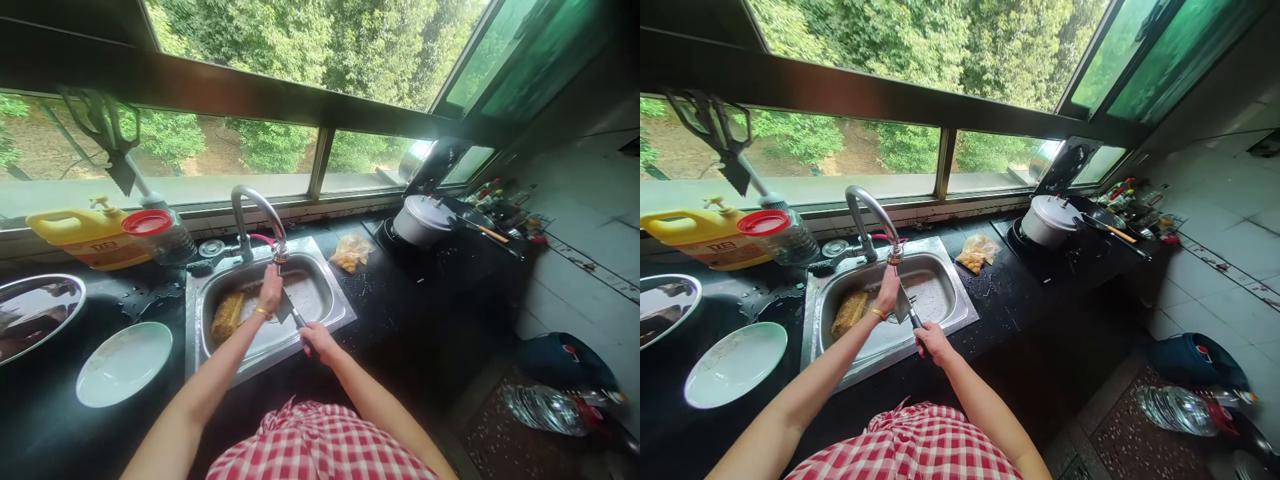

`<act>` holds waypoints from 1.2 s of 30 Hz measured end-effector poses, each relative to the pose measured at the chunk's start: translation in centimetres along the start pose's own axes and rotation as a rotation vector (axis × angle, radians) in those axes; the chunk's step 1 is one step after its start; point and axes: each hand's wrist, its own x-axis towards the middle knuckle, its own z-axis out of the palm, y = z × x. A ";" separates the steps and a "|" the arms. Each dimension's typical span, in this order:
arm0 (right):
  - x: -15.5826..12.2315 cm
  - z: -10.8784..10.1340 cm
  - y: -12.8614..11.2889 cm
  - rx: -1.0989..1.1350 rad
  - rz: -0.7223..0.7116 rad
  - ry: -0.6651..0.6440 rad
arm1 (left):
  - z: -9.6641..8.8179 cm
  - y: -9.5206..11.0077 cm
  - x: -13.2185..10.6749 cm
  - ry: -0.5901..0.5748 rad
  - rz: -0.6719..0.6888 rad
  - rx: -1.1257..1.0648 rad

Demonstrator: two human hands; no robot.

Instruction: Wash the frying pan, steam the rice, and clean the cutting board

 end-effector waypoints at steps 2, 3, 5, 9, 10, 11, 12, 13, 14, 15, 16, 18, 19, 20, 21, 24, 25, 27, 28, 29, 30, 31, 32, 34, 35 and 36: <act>0.4 0.5 -0.1 0.206 0.012 -0.053 | 1.9 2.7 -0.5 -0.029 0.097 -0.015; 0.5 0.6 -0.2 0.281 0.017 -0.071 | 2.4 3.6 -0.7 -0.053 0.142 0.000; 0.6 0.3 -0.5 0.396 0.018 -0.080 | 2.4 4.0 -1.2 -0.113 0.228 0.059; 0.7 -1.2 -1.8 0.529 -0.001 -0.045 | 0.1 0.9 -2.7 -0.281 0.309 0.221; 0.7 -1.6 -2.1 0.544 0.006 -0.038 | -0.6 -0.2 -3.1 -0.307 0.263 0.269; 0.8 -1.9 -2.4 0.550 0.020 -0.035 | -1.4 -1.2 -3.4 -0.316 0.181 0.317; 0.8 -2.2 -2.6 0.548 0.038 -0.037 | -2.0 -2.1 -3.6 -0.309 0.085 0.358; 0.8 -2.3 -2.8 0.539 0.056 -0.043 | -2.6 -2.7 -3.7 -0.289 0.001 0.389; 0.9 -2.4 -2.9 0.522 0.071 -0.049 | -3.1 -3.1 -3.7 -0.263 -0.056 0.404; 0.9 -2.3 -3.1 0.485 0.079 -0.050 | -3.6 -3.3 -3.7 -0.237 -0.077 0.405; 1.0 -2.1 -3.2 0.412 0.080 -0.038 | -4.0 -3.2 -3.6 -0.211 -0.070 0.393; 1.1 -1.6 -3.5 0.114 0.043 0.023 | -4.8 -3.0 -3.2 -0.146 -0.056 0.349; 1.2 -1.3 -3.7 -0.114 -0.011 0.068 | -5.3 -2.9 -2.8 -0.103 -0.087 0.320; 1.3 -1.1 -3.9 -0.372 -0.089 0.118 | -5.9 -2.9 -2.4 -0.051 -0.139 0.283; 1.3 -0.9 -4.1 -0.635 -0.181 0.161 | -6.5 -3.1 -1.9 0.006 -0.200 0.238; 1.5 -0.6 -5.1 -1.226 -0.417 0.215 | -8.6 -4.3 0.0 0.163 -0.371 0.071; 1.6 -0.5 -5.5 -1.333 -0.453 0.211 | -9.3 -4.7 0.7 0.193 -0.407 0.027; 1.9 -0.3 -6.3 -1.448 -0.478 0.196 | -10.6 -5.7 2.2 0.217 -0.457 -0.029; 2.1 -0.2 -6.6 -1.477 -0.481 0.196 | -11.1 -6.1 2.9 0.213 -0.473 -0.046; 2.3 0.0 -7.0 -1.496 -0.477 0.200 | -11.6 -6.5 3.5 0.205 -0.485 -0.061; 2.6 0.2 -7.3 -1.510 -0.473 0.210 | -11.9 -6.8 4.0 0.201 -0.496 -0.082; 2.9 0.3 -7.5 -1.517 -0.470 0.220 | -12.1 -7.1 4.4 0.200 -0.506 -0.101; 3.1 0.4 -7.8 -1.517 -0.469 0.233 | -12.2 -7.3 4.8 0.201 -0.515 -0.119; 3.4 0.4 -8.0 -1.483 -0.477 0.259 | -12.2 -7.6 5.1 0.208 -0.533 -0.156; 3.4 0.4 -8.0 -1.444 -0.484 0.268 | -12.0 -7.6 5.1 0.207 -0.542 -0.174; 3.3 0.3 -7.9 -1.386 -0.483 0.275 | -11.7 -7.5 5.1 0.196 -0.547 -0.191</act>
